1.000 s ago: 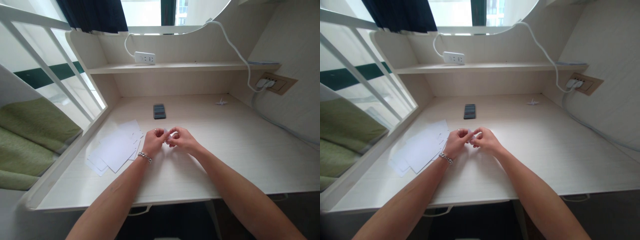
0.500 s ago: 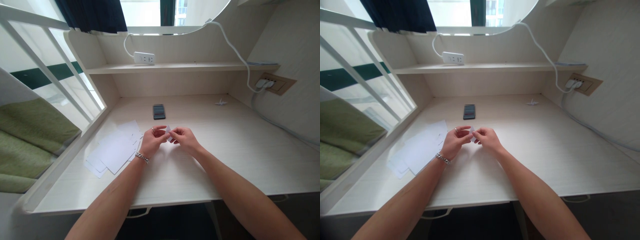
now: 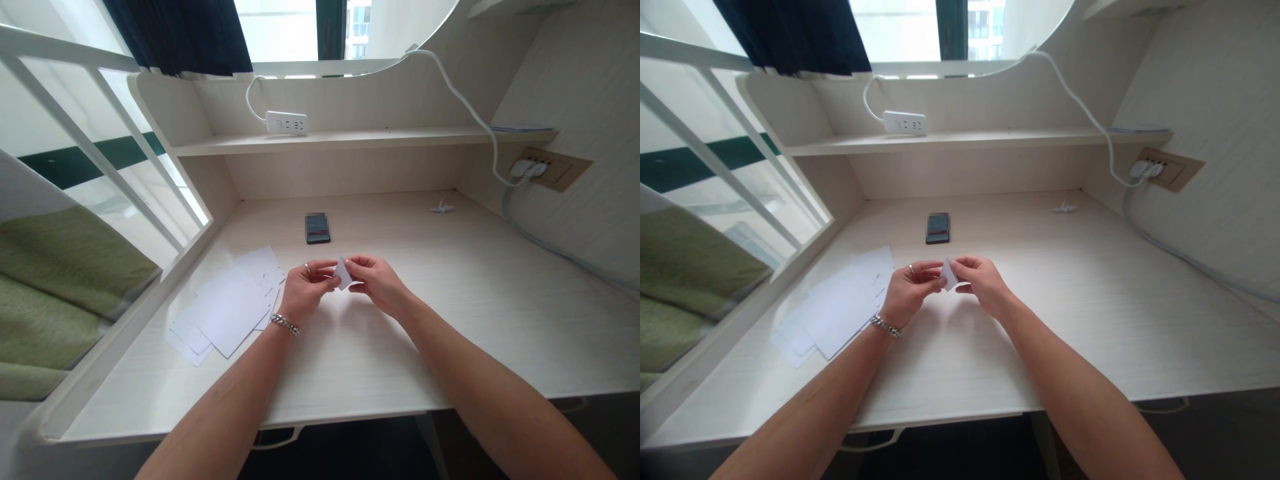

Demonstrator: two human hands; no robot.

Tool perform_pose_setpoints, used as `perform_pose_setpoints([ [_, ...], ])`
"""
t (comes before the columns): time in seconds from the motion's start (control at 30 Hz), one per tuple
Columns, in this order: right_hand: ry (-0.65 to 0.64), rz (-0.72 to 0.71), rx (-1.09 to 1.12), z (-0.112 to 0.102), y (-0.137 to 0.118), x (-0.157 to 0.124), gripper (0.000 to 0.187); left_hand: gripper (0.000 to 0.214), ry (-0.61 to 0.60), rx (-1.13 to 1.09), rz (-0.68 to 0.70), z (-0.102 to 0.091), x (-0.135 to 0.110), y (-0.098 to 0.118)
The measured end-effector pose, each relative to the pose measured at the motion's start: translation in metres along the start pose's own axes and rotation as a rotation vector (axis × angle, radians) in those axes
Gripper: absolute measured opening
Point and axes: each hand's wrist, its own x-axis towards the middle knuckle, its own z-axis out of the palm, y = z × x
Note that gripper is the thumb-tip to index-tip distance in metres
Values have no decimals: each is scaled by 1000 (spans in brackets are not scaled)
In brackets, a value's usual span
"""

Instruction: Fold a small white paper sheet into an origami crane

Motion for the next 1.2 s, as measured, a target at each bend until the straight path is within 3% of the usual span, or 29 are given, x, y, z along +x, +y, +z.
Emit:
perform_pose_setpoints([
  [0.3,120,-57,-138,5,4,3,31,34,34,47,-6,2,-1,3],
  [0.43,128,-102,-217,5,6,4,30,39,11,48,-1,1,0,2],
  [0.67,145,-144,-238,6,7,4,31,30,4,92,3,-1,0,-1],
  [0.97,231,-200,-244,2,12,8,33,13,-118,307,67,2,-5,2],
  [1.1,240,-215,-263,1,12,8,35,17,-162,220,22,2,-6,8],
  [1.2,217,-209,-239,3,11,8,36,17,-107,188,-21,3,-5,8],
])
